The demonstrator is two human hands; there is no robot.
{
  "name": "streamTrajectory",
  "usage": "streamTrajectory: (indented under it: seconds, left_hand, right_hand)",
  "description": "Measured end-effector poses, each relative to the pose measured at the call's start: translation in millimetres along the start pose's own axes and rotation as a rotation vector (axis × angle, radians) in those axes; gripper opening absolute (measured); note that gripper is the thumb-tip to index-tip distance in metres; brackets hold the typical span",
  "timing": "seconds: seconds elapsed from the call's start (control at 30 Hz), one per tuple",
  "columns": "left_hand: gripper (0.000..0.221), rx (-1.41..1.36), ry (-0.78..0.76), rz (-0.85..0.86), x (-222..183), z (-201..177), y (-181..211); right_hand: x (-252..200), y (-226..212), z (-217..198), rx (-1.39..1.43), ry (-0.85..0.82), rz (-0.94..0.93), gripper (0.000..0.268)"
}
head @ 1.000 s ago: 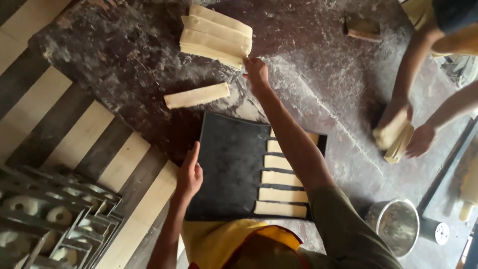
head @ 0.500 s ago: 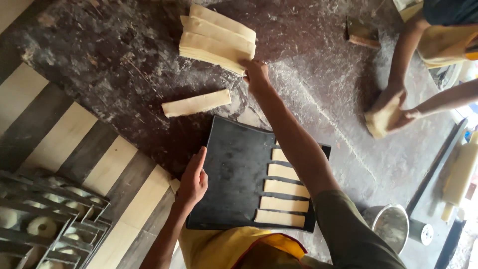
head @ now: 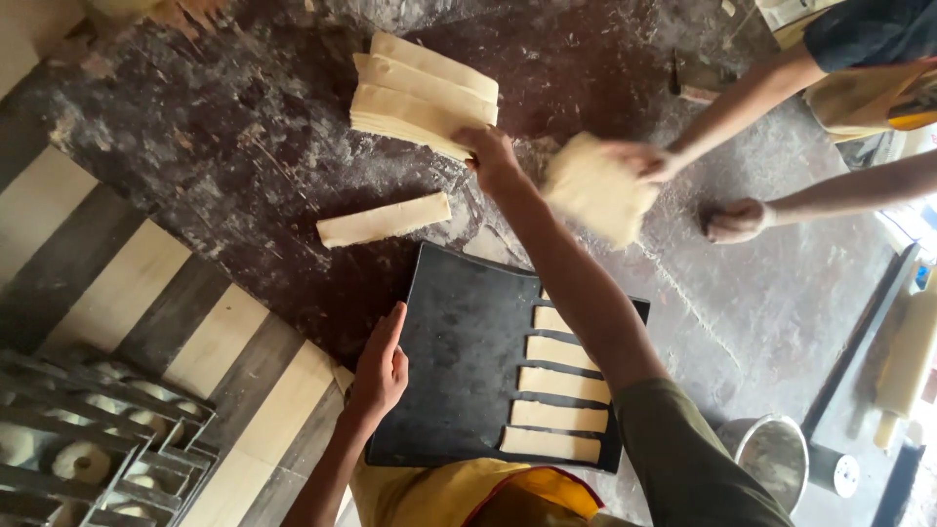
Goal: The person places cut dough strips one at a time onto black baking trays, arranging them in rows and repositioning them. They then use a pastry brush to brush the tops of the dough strips and carry a filled tray across the bakery work area.
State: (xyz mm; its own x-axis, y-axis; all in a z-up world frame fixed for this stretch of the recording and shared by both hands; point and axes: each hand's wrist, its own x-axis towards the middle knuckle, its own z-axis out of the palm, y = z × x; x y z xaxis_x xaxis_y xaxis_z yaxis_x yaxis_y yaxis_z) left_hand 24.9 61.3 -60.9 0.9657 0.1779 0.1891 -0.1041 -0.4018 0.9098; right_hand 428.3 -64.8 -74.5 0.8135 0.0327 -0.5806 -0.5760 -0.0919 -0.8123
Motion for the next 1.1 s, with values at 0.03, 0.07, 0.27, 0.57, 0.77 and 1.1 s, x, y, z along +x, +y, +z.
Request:
streamTrajectory:
  seconds: [0.03, 0.07, 0.27, 0.57, 0.77, 1.1]
  left_hand:
    - [0.069, -0.001, -0.004, -0.004, 0.3, -0.1, 0.0]
    - [0.069, 0.003, -0.001, 0.000, 1.6, -1.7, 1.9]
    - [0.058, 0.004, 0.015, 0.010, 36.2, -22.9, 27.3]
    - [0.043, -0.272, 0.376, 0.153, 183.1, -84.4, 77.8]
    - [0.046, -0.600, -0.334, -0.339, 96.4, -15.0, 49.5]
    - [0.045, 0.041, -0.982, -0.427, -3.6, 21.1, 43.2]
  right_hand:
    - [-5.2, 1.0, 2.1, 0.012, -0.096, -0.145, 0.015]
    - [-16.1, -0.4, 4.5, 0.015, -0.100, -0.150, 0.015]
    - [-37.3, -24.2, 24.5, 0.459, -0.198, -0.070, 0.038]
    - [-212.6, -72.7, 10.1, 0.481, -0.666, -0.222, 0.049]
    - [-299.4, 7.5, -77.7, 0.745, -0.539, 0.082, 0.049]
    - [-389.4, 205.2, -185.7, 0.164, -0.443, 0.117, 0.039]
